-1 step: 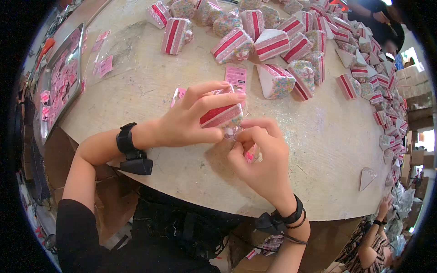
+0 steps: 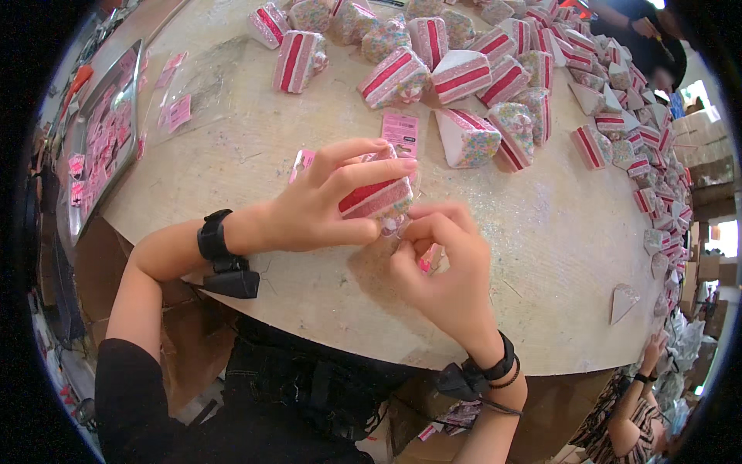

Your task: Tagging and bagging decorative triangular cake-shaped items at a production table.

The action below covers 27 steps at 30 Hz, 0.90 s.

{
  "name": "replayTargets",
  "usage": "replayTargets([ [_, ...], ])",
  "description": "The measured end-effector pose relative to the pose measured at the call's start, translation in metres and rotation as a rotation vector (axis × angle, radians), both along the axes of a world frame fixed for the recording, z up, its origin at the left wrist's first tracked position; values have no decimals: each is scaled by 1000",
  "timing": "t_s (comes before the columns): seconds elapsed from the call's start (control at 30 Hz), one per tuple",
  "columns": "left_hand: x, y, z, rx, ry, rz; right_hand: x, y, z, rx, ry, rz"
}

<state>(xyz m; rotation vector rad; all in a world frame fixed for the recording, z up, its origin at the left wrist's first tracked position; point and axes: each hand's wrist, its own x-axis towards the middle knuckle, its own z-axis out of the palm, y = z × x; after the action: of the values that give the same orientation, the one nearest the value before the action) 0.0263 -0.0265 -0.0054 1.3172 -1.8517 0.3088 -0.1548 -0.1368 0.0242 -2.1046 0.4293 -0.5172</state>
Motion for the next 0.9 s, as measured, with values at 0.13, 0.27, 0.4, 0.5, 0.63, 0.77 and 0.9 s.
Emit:
replayTargets([
  [0.13,0,1,-4,28,-19,18,0,0,-1,339,70,-51],
  [0.27,-2,3,-3,31,-43,86,1,7,-3,-185,-22,-101],
  [0.4,-4,3,-3,28,-64,125,-1,1,-4,127,26,-83],
  [0.5,-4,2,-4,12,-55,100,-3,-5,1,459,128,-50],
  [0.63,0,4,-9,-21,-48,62,2,-7,10,932,188,-9],
  [0.77,-3,2,-5,9,-35,100,0,-3,7,559,141,-76],
  [0.9,-4,1,-6,34,57,53,0,1,4,353,96,-75],
])
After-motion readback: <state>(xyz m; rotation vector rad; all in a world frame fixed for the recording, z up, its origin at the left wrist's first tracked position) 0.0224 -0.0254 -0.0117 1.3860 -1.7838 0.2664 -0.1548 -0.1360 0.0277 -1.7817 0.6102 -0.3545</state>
